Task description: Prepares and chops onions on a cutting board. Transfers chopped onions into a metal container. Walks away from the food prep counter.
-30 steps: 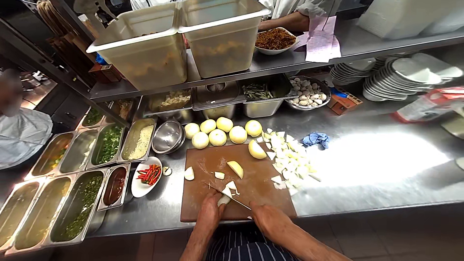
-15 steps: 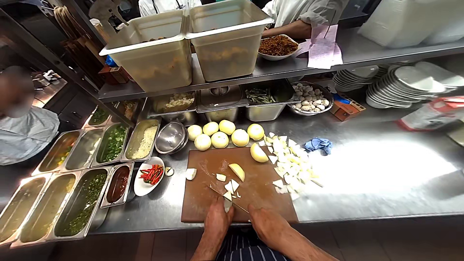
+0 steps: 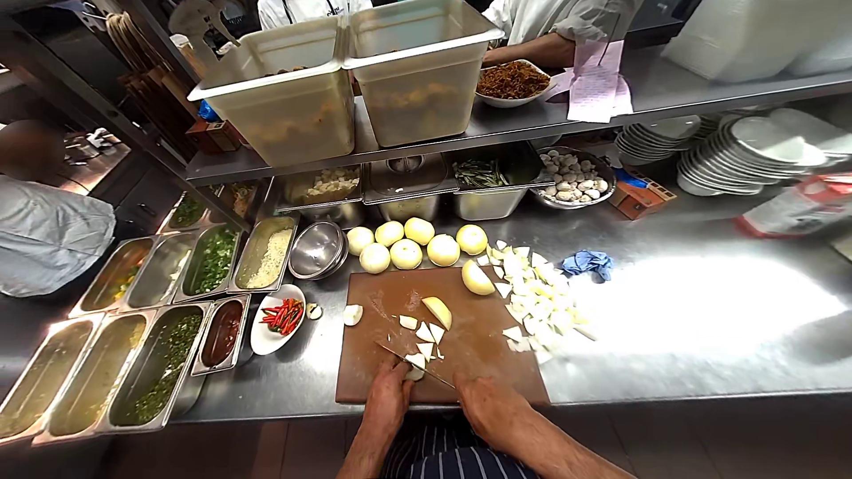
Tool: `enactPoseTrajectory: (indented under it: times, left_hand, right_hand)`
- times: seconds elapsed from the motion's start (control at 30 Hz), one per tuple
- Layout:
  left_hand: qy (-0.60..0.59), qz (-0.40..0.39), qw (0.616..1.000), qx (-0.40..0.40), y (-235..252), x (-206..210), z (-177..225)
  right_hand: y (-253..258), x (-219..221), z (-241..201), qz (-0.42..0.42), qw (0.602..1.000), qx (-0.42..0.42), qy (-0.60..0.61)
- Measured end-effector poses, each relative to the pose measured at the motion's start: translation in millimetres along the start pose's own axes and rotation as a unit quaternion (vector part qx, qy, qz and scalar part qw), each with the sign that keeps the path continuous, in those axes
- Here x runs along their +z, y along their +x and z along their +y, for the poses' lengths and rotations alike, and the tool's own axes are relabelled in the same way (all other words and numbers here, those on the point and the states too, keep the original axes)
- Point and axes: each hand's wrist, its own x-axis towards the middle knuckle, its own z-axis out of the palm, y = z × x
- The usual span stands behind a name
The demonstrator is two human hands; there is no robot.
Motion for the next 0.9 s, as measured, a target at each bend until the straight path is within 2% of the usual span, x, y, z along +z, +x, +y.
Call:
enactPoseTrajectory:
  times: [0.1,0.17,0.27,0.4,0.47,0.57,0.63,0.7,0.77,0.87,0.9]
  left_hand:
    - [-0.014,-0.006,1.000,0.002,-4.2,1.7,2.3]
    - [-0.030,-0.011,0.999,0.008,-8.5,1.4,2.2]
    - [-0.037,-0.017,0.999,0.010,-12.0,2.7,0.8]
    - [-0.032,0.028,0.999,0.007,-7.0,16.7,3.4]
    - [-0.031,0.055,0.998,0.008,-6.8,22.8,3.8]
    - [-0.022,0.088,0.996,0.016,-10.9,32.1,1.4]
    - [-0.036,0.099,0.994,0.021,-7.3,34.3,3.4]
    - [-0.065,0.071,0.995,0.007,0.8,23.4,6.4]
    - [-0.092,0.094,0.991,-0.011,18.7,-8.2,7.0]
    - [-0.039,0.150,0.988,-0.006,52.3,-58.0,0.3]
    - [-0.014,0.119,0.993,0.015,67.8,-63.7,-3.6]
  right_hand:
    - [43.2,41.1,21.2,0.077,0.995,-0.054,0.039]
    - [52.3,40.6,31.1,0.090,0.990,-0.086,0.071]
    - [35.4,28.5,31.2,0.100,0.988,-0.094,0.074]
    - [-7.0,0.7,9.7,0.023,0.999,-0.028,0.017]
    - [-1.3,4.4,5.3,0.006,1.000,-0.014,0.017]
    - [43.8,50.0,15.7,0.080,0.993,-0.061,0.063]
    - [55.5,61.3,26.9,0.124,0.983,-0.086,0.103]
    - [42.1,67.5,41.7,0.168,0.968,-0.077,0.171]
    - [13.2,62.3,63.4,0.180,0.954,-0.058,0.231]
    - [-26.7,63.9,102.7,0.092,0.965,-0.110,0.220]
    - [-30.3,67.6,109.3,0.055,0.969,-0.135,0.201]
